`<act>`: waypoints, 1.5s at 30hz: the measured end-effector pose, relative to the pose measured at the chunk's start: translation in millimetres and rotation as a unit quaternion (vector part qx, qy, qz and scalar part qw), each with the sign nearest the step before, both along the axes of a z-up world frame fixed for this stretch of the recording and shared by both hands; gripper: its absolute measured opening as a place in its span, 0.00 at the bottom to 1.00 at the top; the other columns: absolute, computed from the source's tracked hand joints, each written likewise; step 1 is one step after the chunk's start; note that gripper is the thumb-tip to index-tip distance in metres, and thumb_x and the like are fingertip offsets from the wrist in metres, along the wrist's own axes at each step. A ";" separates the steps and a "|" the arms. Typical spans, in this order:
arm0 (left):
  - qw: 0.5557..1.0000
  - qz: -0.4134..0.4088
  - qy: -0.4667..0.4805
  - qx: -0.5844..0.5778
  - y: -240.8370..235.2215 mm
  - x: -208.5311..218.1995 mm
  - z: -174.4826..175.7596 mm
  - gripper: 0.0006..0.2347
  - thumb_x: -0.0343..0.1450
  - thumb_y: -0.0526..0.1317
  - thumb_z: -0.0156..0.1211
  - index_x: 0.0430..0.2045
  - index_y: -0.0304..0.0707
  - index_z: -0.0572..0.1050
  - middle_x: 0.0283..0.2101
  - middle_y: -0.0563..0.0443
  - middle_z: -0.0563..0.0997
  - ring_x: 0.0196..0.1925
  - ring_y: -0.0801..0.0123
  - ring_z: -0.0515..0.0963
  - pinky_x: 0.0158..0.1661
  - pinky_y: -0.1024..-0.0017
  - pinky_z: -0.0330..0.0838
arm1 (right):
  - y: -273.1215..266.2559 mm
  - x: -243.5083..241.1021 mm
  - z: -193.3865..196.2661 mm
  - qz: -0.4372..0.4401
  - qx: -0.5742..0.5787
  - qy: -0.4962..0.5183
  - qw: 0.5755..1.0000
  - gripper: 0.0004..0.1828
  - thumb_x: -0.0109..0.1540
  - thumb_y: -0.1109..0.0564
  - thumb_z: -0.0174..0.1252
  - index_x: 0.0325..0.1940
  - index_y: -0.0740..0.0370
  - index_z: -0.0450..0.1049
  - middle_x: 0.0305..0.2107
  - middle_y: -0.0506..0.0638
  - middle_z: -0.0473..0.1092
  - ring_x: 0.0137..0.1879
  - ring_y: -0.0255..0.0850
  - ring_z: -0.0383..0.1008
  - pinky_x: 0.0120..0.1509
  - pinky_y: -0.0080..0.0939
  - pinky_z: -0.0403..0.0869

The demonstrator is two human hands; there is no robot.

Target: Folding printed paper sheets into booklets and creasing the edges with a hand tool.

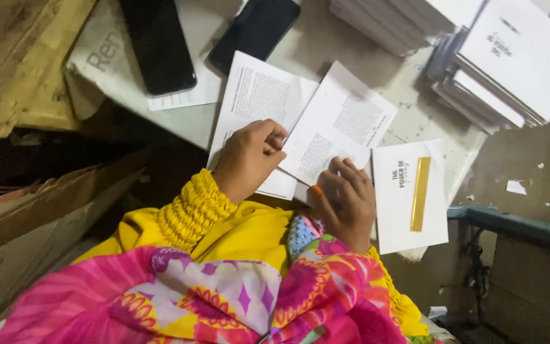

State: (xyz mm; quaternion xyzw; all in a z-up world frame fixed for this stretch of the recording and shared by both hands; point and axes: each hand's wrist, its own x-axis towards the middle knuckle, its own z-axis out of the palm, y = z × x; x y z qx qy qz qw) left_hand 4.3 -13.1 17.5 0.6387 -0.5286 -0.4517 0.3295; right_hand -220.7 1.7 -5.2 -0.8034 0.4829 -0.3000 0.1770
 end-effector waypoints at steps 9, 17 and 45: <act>0.922 -0.154 -0.212 -0.286 17.0 -44.6 -32.0 0.17 0.64 0.21 0.56 0.47 0.30 0.72 0.46 0.36 0.72 0.53 0.47 0.74 0.51 0.60 0.72 | 10.5 -2.1 41.7 -0.186 0.223 -0.297 0.910 0.22 0.55 0.63 0.64 0.53 0.62 0.71 0.59 0.54 0.62 0.63 0.43 0.65 0.62 0.41 0.70; 0.898 -0.195 -0.295 -0.262 23.0 -60.1 -29.8 0.16 0.69 0.38 0.61 0.50 0.33 0.71 0.51 0.36 0.72 0.58 0.50 0.72 0.56 0.62 0.68 | -3.4 -27.0 44.1 -0.245 0.350 -0.437 0.791 0.25 0.57 0.68 0.57 0.58 0.66 0.65 0.50 0.57 0.66 0.57 0.48 0.70 0.57 0.51 0.75; 0.949 0.016 0.154 -0.273 -2.5 -16.0 81.7 0.11 0.69 0.34 0.60 0.45 0.44 0.74 0.44 0.49 0.81 0.45 0.68 0.82 0.43 0.77 0.81 | 12.8 -53.4 16.0 -0.106 0.259 -0.421 0.863 0.14 0.54 0.66 0.63 0.44 0.63 0.73 0.38 0.52 0.75 0.46 0.40 0.74 0.54 0.41 0.78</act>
